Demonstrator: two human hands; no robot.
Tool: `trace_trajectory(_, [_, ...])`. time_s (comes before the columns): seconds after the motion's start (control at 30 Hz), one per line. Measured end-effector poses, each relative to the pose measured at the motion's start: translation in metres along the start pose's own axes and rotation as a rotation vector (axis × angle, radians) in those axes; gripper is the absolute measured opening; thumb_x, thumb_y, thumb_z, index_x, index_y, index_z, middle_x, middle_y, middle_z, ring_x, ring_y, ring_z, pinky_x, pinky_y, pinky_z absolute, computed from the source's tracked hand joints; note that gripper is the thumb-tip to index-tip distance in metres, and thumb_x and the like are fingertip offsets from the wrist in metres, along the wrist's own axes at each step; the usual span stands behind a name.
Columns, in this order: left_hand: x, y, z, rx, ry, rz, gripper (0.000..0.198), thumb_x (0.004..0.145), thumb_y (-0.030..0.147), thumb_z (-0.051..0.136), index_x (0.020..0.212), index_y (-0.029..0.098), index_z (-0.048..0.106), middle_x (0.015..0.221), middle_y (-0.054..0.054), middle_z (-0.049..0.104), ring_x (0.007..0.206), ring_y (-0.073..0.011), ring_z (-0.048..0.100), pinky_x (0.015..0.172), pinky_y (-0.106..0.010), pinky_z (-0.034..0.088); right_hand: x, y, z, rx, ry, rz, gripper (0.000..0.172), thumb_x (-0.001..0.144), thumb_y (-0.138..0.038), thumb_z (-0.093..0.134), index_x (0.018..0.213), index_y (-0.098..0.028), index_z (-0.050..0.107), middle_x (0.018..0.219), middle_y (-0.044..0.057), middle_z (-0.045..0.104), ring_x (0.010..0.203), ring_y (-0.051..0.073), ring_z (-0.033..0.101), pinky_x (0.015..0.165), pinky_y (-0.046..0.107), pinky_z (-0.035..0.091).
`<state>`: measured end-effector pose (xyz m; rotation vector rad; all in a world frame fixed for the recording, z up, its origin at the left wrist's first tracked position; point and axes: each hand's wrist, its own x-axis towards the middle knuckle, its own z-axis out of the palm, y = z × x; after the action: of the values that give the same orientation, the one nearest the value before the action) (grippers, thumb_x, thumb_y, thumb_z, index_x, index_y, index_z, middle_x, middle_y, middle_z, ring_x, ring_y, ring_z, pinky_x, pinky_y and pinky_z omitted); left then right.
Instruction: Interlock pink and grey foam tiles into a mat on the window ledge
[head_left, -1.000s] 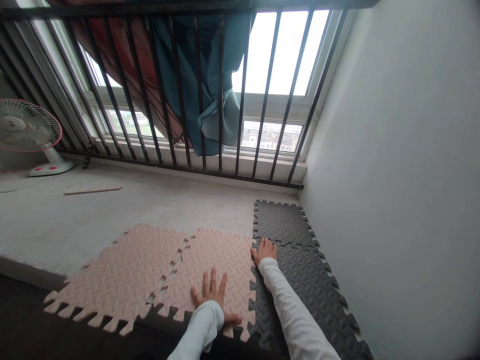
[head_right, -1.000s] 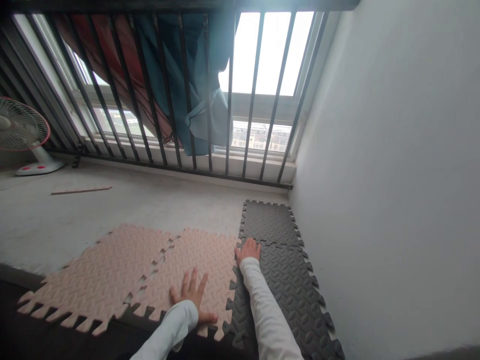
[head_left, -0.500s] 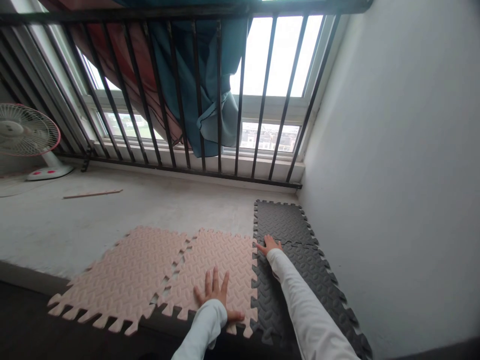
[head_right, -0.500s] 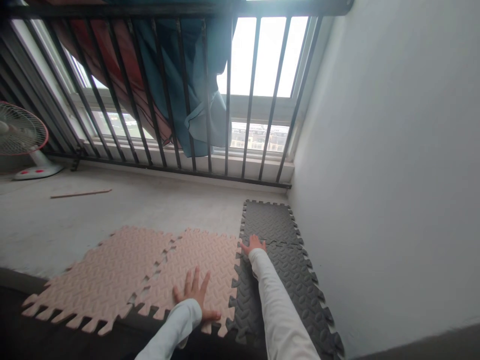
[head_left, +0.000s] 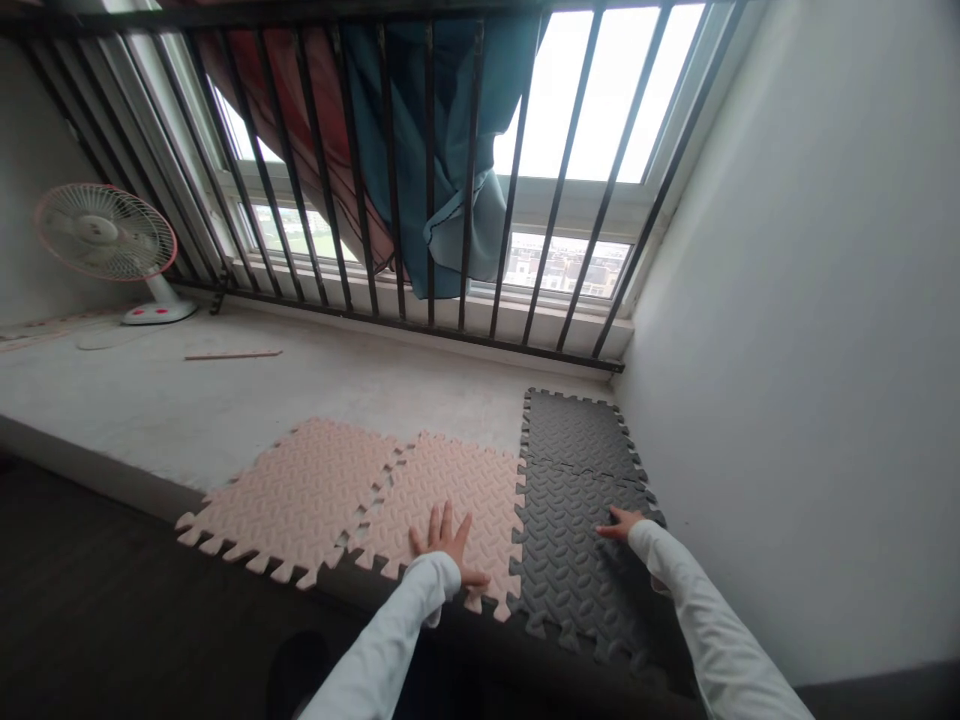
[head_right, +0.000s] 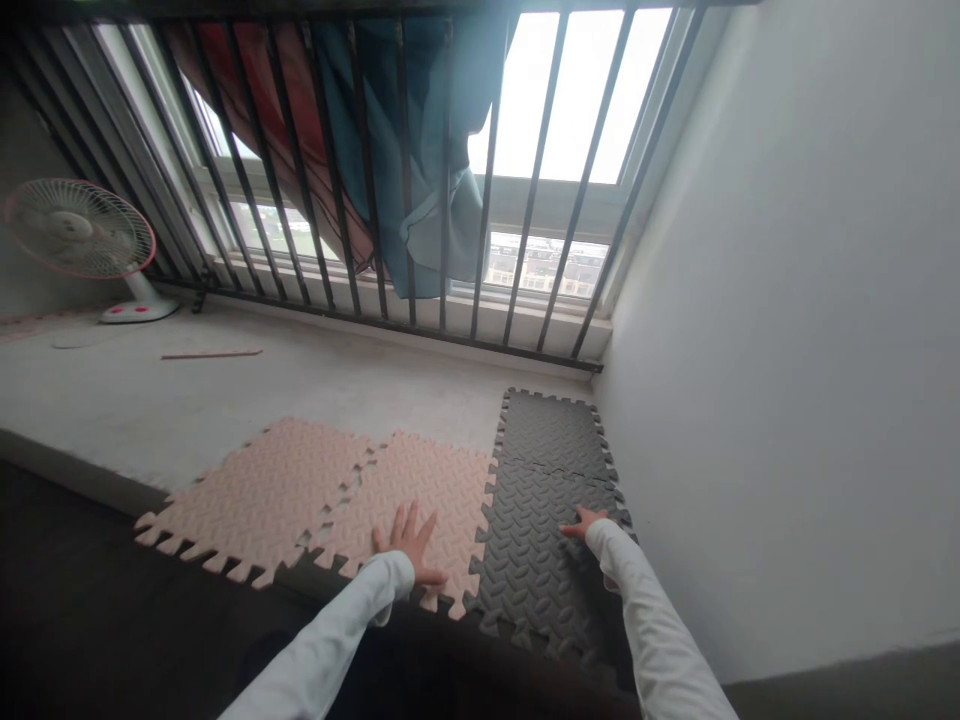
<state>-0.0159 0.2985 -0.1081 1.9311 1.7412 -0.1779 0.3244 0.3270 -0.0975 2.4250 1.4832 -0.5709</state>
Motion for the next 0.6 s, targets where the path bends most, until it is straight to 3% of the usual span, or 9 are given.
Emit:
trace_trajectory(0.1, [-0.005, -0.029, -0.018, -0.237, 0.04, 0.096, 0.063, 0.057, 0.051, 0.052, 0.116, 0.029, 0.046, 0.138, -0.003, 0.025, 0.127, -0.025, 0.016, 0.1, -0.052, 0.011, -0.015, 0.003, 0.009, -0.096, -0.031, -0.024, 0.096, 0.046, -0.058, 0.064, 0.128, -0.024, 0.029, 0.13, 0.017, 0.034, 0.119, 0.037, 0.029, 0.092, 0.047, 0.026])
trace_trajectory(0.17, [-0.015, -0.066, -0.03, -0.344, 0.121, 0.093, 0.051, 0.066, 0.04, 0.044, 0.114, 0.024, 0.049, 0.126, -0.005, 0.044, 0.114, -0.0177, 0.04, 0.097, -0.036, 0.03, -0.023, 0.001, 0.01, -0.169, -0.033, -0.022, 0.098, 0.046, -0.057, 0.064, 0.13, -0.027, 0.024, 0.133, 0.016, 0.03, 0.121, 0.038, 0.024, 0.093, 0.049, 0.023])
trace_trajectory(0.23, [-0.032, -0.112, -0.04, -0.418, 0.38, -0.015, 0.044, 0.068, 0.033, 0.04, 0.107, 0.017, 0.054, 0.114, -0.008, 0.053, 0.099, -0.0156, 0.052, 0.086, -0.028, 0.041, -0.03, -0.004, 0.008, -0.208, -0.044, -0.009, 0.095, 0.049, -0.056, 0.063, 0.13, -0.029, 0.022, 0.133, 0.016, 0.029, 0.121, 0.038, 0.024, 0.093, 0.048, 0.023])
trace_trajectory(0.3, [-0.055, -0.159, -0.046, -0.326, 0.617, -0.166, 0.037, 0.066, 0.029, 0.042, 0.097, 0.016, 0.059, 0.101, -0.007, 0.059, 0.088, -0.0164, 0.056, 0.082, -0.026, 0.044, -0.033, -0.009, 0.003, -0.226, -0.064, 0.004, 0.091, 0.053, -0.054, 0.061, 0.131, -0.028, 0.022, 0.133, 0.017, 0.028, 0.12, 0.037, 0.026, 0.093, 0.045, 0.024])
trace_trajectory(0.37, [-0.079, -0.199, -0.049, -0.257, 0.737, -0.329, 0.031, 0.064, 0.028, 0.045, 0.089, 0.017, 0.06, 0.09, -0.005, 0.061, 0.08, -0.0159, 0.058, 0.079, -0.025, 0.044, -0.034, -0.012, -0.001, -0.235, -0.074, 0.015, 0.09, 0.055, -0.053, 0.06, 0.131, -0.025, 0.022, 0.132, 0.019, 0.028, 0.119, 0.036, 0.028, 0.092, 0.044, 0.026])
trace_trajectory(0.47, [-0.107, -0.234, -0.051, -0.248, 0.739, -0.492, 0.027, 0.064, 0.029, 0.048, 0.085, 0.017, 0.059, 0.083, -0.004, 0.061, 0.073, -0.0144, 0.059, 0.077, -0.024, 0.045, -0.03, -0.014, 0.0, -0.232, -0.07, 0.028, 0.092, 0.053, -0.054, 0.061, 0.131, -0.024, 0.023, 0.131, 0.02, 0.03, 0.118, 0.035, 0.031, 0.091, 0.044, 0.028])
trace_trajectory(0.6, [-0.111, -0.236, -0.05, -0.31, 0.661, -0.503, 0.029, 0.062, 0.031, 0.052, 0.086, 0.017, 0.056, 0.085, -0.003, 0.06, 0.068, -0.0125, 0.059, 0.074, -0.021, 0.045, -0.016, -0.009, 0.01, -0.193, -0.001, 0.031, 0.092, 0.048, -0.05, 0.065, 0.129, -0.024, 0.03, 0.127, 0.019, 0.037, 0.115, 0.036, 0.035, 0.087, 0.046, 0.032])
